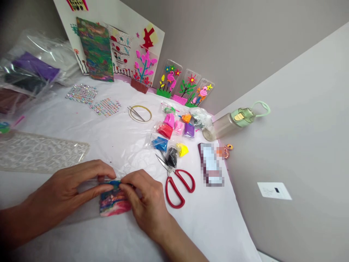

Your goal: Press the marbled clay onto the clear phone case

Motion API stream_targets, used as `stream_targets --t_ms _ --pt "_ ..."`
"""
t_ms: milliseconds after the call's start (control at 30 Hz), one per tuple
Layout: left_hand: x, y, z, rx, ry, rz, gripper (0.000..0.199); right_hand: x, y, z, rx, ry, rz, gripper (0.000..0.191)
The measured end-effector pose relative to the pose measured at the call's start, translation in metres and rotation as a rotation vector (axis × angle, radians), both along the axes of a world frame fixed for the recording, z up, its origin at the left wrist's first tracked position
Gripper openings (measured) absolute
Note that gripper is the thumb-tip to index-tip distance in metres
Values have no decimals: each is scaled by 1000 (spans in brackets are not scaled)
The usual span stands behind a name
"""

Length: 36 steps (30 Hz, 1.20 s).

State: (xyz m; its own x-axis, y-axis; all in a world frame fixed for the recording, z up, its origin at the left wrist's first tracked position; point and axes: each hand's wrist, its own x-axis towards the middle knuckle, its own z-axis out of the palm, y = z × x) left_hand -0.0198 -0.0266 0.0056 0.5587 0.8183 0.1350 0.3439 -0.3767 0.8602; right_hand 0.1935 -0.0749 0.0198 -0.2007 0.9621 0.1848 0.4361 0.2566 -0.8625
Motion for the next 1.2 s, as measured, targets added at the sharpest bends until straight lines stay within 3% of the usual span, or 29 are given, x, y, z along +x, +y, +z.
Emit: stream_targets --t_ms 233,367,500,700,867,1200 --pt "-2 2 0 -9 9 -22 12 1 1 1 5 7 13 14" --pt "-2 3 0 -4 44 1 12 0 1 0 -14 17 -47 11" --pt "-2 3 1 31 45 -18 17 0 2 1 -64 17 1 8" --pt "-3 4 0 34 48 -20 11 0 4 3 -64 30 -45 10" --pt "-2 2 0 18 30 -28 14 -2 3 2 -116 45 37 18" --pt "-1 4 2 -32 68 -65 10 -2 4 4 -133 34 29 12"
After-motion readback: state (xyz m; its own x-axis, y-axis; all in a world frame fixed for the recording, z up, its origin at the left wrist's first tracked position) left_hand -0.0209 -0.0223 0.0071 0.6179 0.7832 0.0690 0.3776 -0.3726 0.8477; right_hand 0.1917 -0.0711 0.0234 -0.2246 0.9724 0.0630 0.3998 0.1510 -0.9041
